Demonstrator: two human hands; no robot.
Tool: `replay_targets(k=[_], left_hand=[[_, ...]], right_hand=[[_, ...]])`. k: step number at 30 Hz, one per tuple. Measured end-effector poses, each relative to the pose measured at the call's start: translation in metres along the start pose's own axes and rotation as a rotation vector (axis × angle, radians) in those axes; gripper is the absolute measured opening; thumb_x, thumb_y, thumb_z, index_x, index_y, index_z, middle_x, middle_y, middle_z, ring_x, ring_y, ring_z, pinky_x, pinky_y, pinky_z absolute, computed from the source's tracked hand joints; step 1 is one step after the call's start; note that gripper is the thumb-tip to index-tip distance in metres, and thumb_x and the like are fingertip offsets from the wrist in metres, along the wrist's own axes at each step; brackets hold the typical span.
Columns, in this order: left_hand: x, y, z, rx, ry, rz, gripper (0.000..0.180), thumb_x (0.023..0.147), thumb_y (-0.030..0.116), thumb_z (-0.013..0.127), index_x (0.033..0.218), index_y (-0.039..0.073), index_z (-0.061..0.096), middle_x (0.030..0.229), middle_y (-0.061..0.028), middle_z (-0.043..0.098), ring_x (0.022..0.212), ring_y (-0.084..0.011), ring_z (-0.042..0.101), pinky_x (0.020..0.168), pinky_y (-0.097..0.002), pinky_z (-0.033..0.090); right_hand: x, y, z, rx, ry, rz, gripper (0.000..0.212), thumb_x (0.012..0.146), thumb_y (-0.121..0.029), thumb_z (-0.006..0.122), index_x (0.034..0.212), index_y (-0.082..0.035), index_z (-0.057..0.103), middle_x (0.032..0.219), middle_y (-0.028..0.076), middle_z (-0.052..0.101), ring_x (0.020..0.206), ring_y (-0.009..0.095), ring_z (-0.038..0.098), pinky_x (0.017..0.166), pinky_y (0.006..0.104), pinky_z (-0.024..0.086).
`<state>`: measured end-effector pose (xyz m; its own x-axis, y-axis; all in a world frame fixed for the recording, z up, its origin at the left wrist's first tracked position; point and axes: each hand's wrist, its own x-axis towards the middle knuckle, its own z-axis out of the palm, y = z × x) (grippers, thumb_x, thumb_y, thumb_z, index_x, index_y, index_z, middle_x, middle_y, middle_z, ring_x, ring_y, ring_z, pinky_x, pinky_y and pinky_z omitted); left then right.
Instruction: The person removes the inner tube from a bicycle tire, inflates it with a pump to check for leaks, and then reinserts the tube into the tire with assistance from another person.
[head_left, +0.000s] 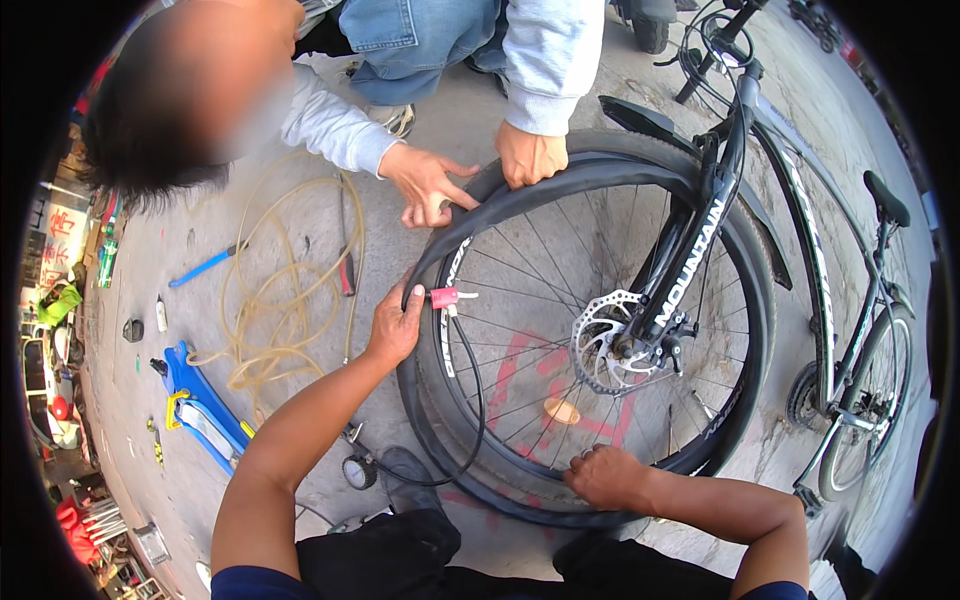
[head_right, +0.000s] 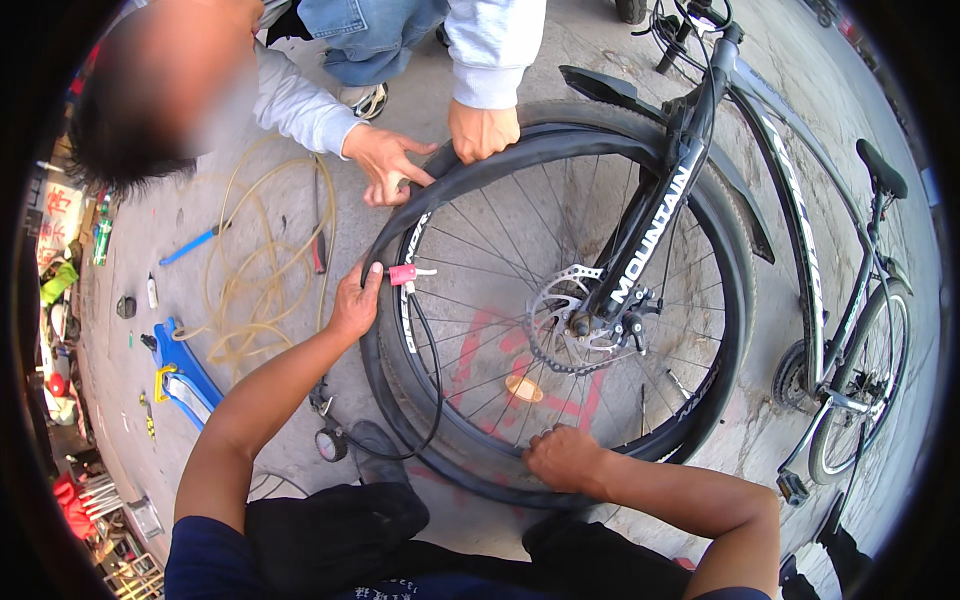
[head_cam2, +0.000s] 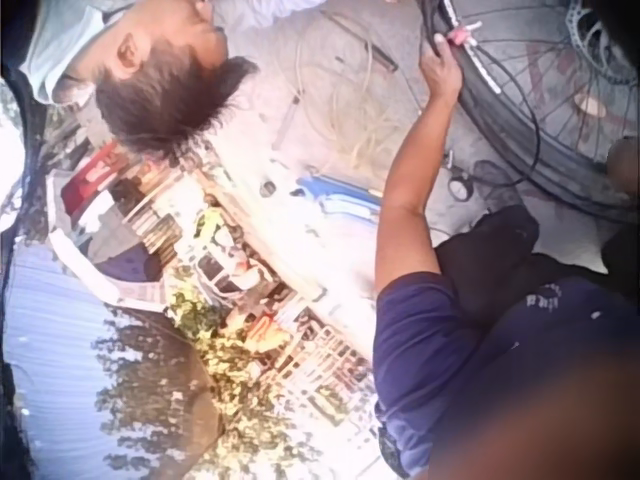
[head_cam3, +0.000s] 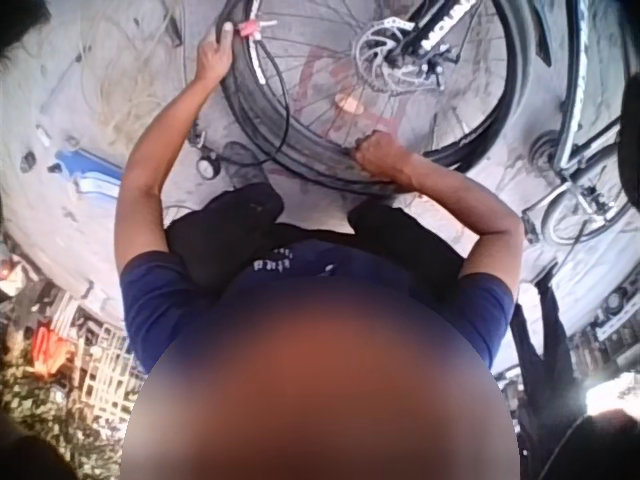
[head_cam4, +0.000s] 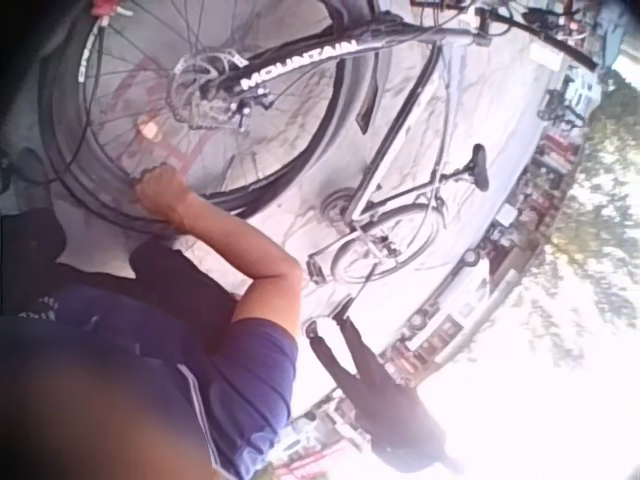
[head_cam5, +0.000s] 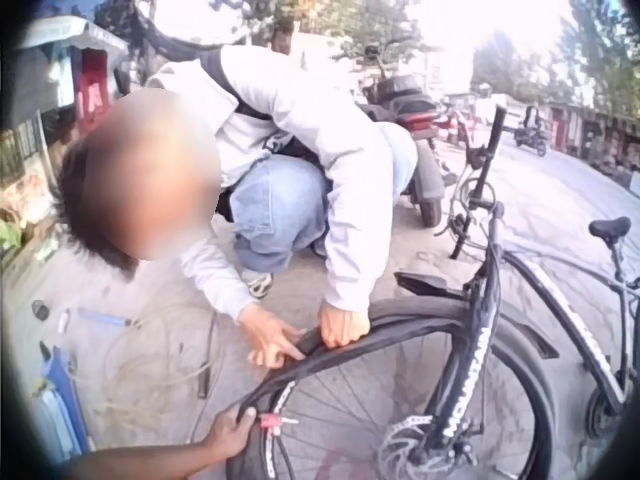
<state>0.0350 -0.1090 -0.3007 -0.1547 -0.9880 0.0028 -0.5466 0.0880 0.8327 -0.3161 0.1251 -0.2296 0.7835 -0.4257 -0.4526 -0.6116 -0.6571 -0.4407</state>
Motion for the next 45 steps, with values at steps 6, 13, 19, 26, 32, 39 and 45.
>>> replay_targets(k=[6, 13, 19, 26, 32, 39, 45], left_hand=[[-0.002, 0.001, 0.001, 0.027, 0.021, 0.026, 0.059, 0.111, 0.042, 0.050, 0.149, -0.003, 0.054, 0.143, -0.0304, 0.062, 0.136, -0.0433, 0.058, 0.116, -0.0435, 0.043], [-0.004, 0.006, -0.003, 0.031, 0.025, 0.025, 0.058, 0.111, 0.041, 0.049, 0.150, -0.002, 0.054, 0.142, -0.0305, 0.062, 0.136, -0.0449, 0.057, 0.115, -0.0452, 0.043], [-0.011, 0.016, -0.008, -0.001, 0.050, 0.071, 0.060, 0.111, 0.043, 0.050, 0.151, -0.002, 0.053, 0.145, -0.0288, 0.060, 0.137, -0.0415, 0.058, 0.115, -0.0432, 0.043], [-0.012, 0.020, -0.046, -0.288, -0.011, 0.032, 0.055, 0.111, 0.043, 0.053, 0.138, -0.003, 0.063, 0.118, -0.0172, 0.072, 0.113, -0.0255, 0.067, 0.101, -0.0371, 0.050], [0.033, 0.040, -0.063, -0.337, -0.221, -0.278, 0.061, 0.107, 0.053, 0.058, 0.129, -0.004, 0.066, 0.103, -0.0079, 0.068, 0.099, -0.0163, 0.063, 0.092, -0.0318, 0.050], [0.051, 0.074, -0.064, -0.808, -0.508, -0.203, 0.062, 0.096, 0.026, 0.068, 0.146, -0.005, 0.051, 0.129, -0.0100, 0.060, 0.122, -0.0188, 0.057, 0.106, -0.0334, 0.046], [0.059, 0.087, -0.058, -0.784, -0.504, -0.219, 0.072, 0.086, 0.025, 0.083, 0.144, -0.004, 0.052, 0.137, -0.0167, 0.059, 0.129, -0.0240, 0.056, 0.108, -0.0372, 0.046]], right_hand=[[0.001, 0.003, 0.003, 0.009, -0.013, -0.017, 0.019, 0.089, -0.015, 0.061, 0.099, -0.002, 0.070, 0.094, 0.017, 0.072, 0.086, 0.035, 0.076, 0.076, 0.0448, 0.061], [0.003, 0.004, 0.005, -0.009, -0.015, -0.025, 0.019, 0.089, -0.015, 0.061, 0.099, -0.001, 0.069, 0.093, 0.017, 0.072, 0.085, 0.035, 0.075, 0.077, 0.0450, 0.060], [0.005, 0.003, 0.005, -0.036, -0.026, -0.024, 0.017, 0.084, -0.014, 0.066, 0.097, -0.004, 0.072, 0.093, 0.016, 0.074, 0.086, 0.034, 0.077, 0.080, 0.0442, 0.060], [0.019, 0.015, -0.051, 0.176, 0.254, -0.164, 0.014, 0.089, -0.016, 0.068, 0.097, -0.005, 0.066, 0.087, 0.012, 0.067, 0.077, 0.032, 0.071, 0.071, 0.0447, 0.058], [0.048, 0.021, -0.179, 0.031, 0.807, -0.076, 0.052, 0.076, -0.011, 0.083, 0.125, -0.004, 0.066, 0.106, 0.012, 0.069, 0.083, 0.032, 0.068, 0.072, 0.0422, 0.057], [0.101, 0.031, -0.271, -0.349, 0.691, 0.120, 0.071, 0.074, -0.013, 0.085, 0.140, -0.002, 0.059, 0.137, 0.017, 0.060, 0.123, 0.039, 0.059, 0.104, 0.0484, 0.047], [0.128, 0.047, -0.277, -0.294, 0.674, 0.169, 0.039, 0.072, -0.001, 0.076, 0.110, -0.003, 0.067, 0.107, 0.015, 0.064, 0.098, 0.040, 0.065, 0.093, 0.0508, 0.051]])
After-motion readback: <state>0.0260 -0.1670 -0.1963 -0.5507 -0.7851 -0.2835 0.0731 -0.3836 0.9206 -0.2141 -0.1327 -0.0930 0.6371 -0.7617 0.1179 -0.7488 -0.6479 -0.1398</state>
